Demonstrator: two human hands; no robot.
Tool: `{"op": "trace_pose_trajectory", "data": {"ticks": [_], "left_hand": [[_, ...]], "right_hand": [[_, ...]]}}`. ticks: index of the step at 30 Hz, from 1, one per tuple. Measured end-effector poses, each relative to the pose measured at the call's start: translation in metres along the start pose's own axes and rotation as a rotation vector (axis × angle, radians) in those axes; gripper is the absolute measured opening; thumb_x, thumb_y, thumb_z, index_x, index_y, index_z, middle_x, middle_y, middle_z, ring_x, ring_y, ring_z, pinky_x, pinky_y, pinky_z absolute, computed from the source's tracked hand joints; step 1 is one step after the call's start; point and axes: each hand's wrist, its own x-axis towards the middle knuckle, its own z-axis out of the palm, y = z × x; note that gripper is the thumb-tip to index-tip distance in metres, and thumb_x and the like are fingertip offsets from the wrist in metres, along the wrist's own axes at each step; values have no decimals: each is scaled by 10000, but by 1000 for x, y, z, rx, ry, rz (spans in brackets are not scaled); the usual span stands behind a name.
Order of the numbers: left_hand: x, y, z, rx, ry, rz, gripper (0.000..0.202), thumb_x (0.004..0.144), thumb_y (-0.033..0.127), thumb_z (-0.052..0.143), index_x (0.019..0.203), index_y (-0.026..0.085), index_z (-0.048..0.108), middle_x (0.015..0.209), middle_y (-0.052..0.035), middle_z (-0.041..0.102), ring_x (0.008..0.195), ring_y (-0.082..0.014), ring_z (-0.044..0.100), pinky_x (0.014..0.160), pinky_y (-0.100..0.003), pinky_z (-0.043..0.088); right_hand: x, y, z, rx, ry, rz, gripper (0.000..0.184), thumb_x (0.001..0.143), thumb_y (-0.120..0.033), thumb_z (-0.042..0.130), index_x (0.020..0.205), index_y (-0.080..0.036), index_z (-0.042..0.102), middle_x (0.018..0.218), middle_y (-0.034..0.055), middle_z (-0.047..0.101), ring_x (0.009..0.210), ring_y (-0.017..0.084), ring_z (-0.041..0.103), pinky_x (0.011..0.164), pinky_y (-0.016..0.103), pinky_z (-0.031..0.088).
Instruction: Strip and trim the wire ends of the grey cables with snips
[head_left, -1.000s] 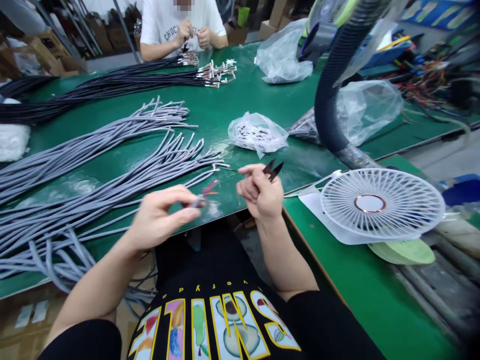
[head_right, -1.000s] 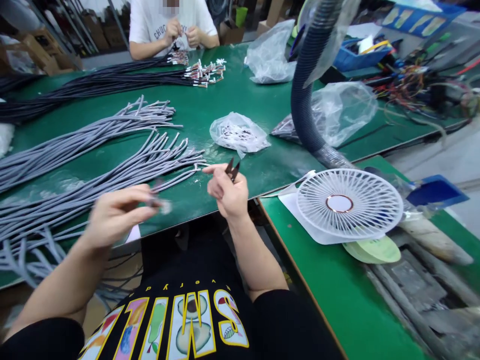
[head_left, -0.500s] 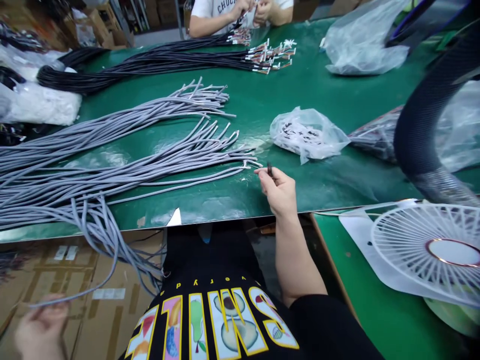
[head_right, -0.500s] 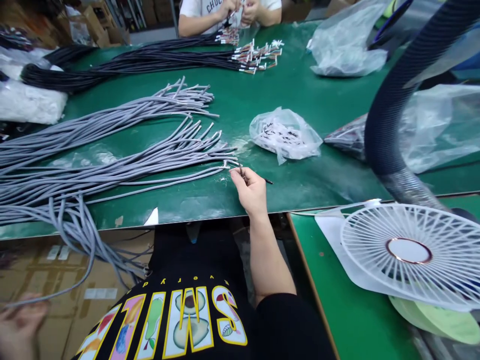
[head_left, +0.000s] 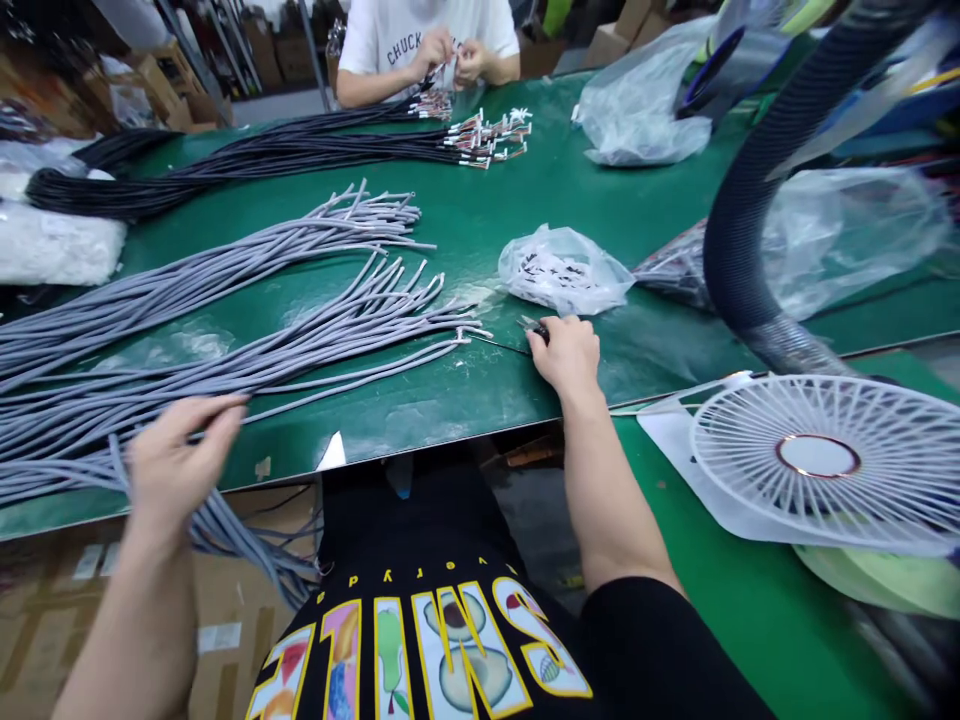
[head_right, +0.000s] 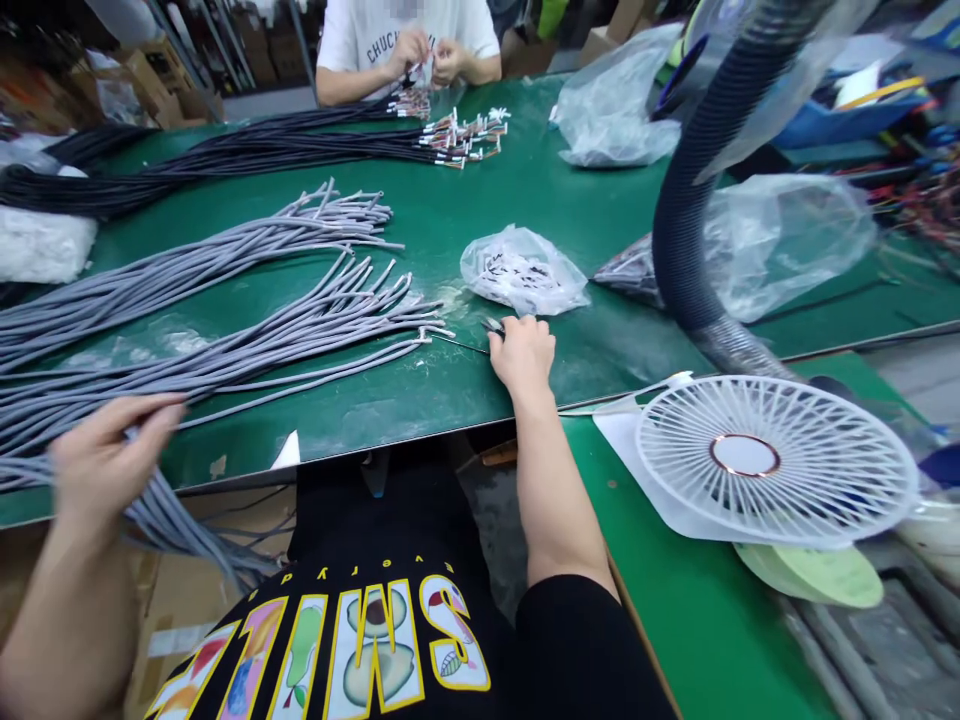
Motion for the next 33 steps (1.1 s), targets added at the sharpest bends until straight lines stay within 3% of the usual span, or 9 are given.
{"op": "trace_pose_trajectory", "data": {"ticks": [2,5,9,14,20,23,27,31,33], "left_hand": [[29,25,58,24,-213,224,127,820,334,631,861,292,744,852,24,730,802,-182,637,781,-327,484],[55,62,136,205,-448,329,256,881,341,532,917,204,746,925,-83,721,890,-236,629,795,-355,466],[65,87,195,440,-575,333,276,872,328,528,967,142,709,973,-159,671,966,-297,597,785,-378,448],[71,98,206,471,-682,341,213,824,253,510,851,128,680,939,-162,678,949,-307,606,748,-369,442],[86,109,194,-18,-1018,94,246,757,224,496,948,174,642,780,-24,703,675,-168,621,635,-271,437],[84,112,199,-140,-1124,30,241,793,366,541,930,179,609,740,-14,691,627,-154,623,582,-253,426],[70,113,209,56,-1022,233,372,693,506,696,883,210,574,782,-7,691,720,-191,636,600,-263,402],[54,111,214,204,-959,497,243,763,435,652,828,207,600,910,-59,687,869,-237,635,636,-281,402],[49,110,216,178,-935,512,141,791,336,602,779,196,606,886,-68,685,871,-234,630,644,-283,402]], "right_hand": [[-2,-3,-4,-27,-12,-72,338,873,-303,508,1131,-153,666,1137,173,634,1016,319,504,793,406,378],[-9,-14,-8,-45,-108,-229,328,887,-273,482,1138,-165,664,1124,145,653,997,296,513,784,383,372],[-11,-27,-6,-111,-189,-310,320,889,-201,431,1099,-157,669,1098,147,650,977,290,525,755,371,358],[-9,-30,0,-140,-206,-291,353,881,-140,389,1122,-110,645,1042,183,643,965,295,523,797,374,370],[-21,-25,5,7,-118,-168,464,879,-127,363,1310,-48,515,1106,207,589,996,305,538,873,395,417],[-28,-19,6,90,-117,-87,458,871,-133,373,1293,-104,548,1105,189,556,938,288,569,805,381,456],[-37,-9,7,128,-90,-63,421,837,-121,400,1188,-131,632,1035,158,551,879,267,583,768,370,468],[-44,-2,4,282,34,-89,312,854,-164,429,1039,-149,679,942,121,576,859,230,585,782,348,476],[-48,-3,1,398,98,-101,230,863,-206,468,938,-168,682,872,87,584,810,200,581,771,327,478]]}}
